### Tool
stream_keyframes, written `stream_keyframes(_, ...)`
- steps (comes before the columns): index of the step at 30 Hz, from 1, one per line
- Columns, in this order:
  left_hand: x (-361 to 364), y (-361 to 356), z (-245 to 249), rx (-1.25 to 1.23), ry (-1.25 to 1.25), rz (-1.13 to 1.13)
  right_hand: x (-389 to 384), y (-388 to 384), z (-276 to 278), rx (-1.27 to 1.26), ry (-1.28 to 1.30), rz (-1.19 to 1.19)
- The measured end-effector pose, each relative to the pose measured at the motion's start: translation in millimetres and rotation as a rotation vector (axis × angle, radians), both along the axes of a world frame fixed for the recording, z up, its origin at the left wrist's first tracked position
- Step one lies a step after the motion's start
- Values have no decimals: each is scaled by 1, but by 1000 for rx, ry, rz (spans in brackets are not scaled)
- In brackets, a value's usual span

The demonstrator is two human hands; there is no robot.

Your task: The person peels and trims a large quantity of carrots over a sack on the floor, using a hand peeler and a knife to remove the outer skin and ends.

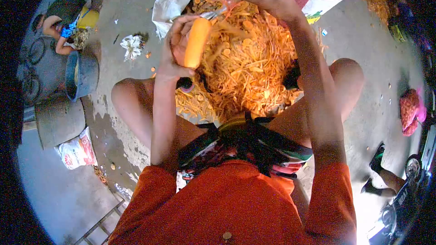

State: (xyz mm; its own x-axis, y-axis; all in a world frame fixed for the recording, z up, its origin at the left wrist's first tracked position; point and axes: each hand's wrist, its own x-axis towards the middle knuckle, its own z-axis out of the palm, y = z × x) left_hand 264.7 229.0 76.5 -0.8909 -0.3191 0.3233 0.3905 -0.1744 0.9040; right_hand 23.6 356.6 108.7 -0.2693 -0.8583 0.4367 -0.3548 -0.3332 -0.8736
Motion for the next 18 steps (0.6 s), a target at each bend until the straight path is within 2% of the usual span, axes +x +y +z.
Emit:
stream_keyframes(1, -1, 2, 2, -5, 8, -1, -4, 1, -2, 123, 18, -118)
stream_keyframes(3, -3, 3, 2, 96, -67, 98, 14, 1, 5, -57, 44, 113)
stream_keyframes(4, -6, 3, -3, 87, -40, 144, 30, 0, 5, -69, 85, 188)
stream_keyframes(8, 0, -2, -3, 30, -12, -17, -2, 2, 9, -40, -57, 107)
stream_keyframes(10, -1, 1, -6, 76, -43, 25, 4, 3, 0, -93, 38, 112)
stream_keyframes(13, -8, 3, -8, 138, -61, 122, 23, 3, 9, -13, 33, 206)
stream_keyframes(15, -5, 6, -12, 84, 11, 78, 21, 2, -4, -106, 114, 133)
stream_keyframes(16, 1, 11, -15, 96, -5, 74, 3, 0, -10, -59, 24, 119)
stream_keyframes(18, -3, 10, -7, 130, -18, 66, -2, 5, -4, 17, 30, -49)
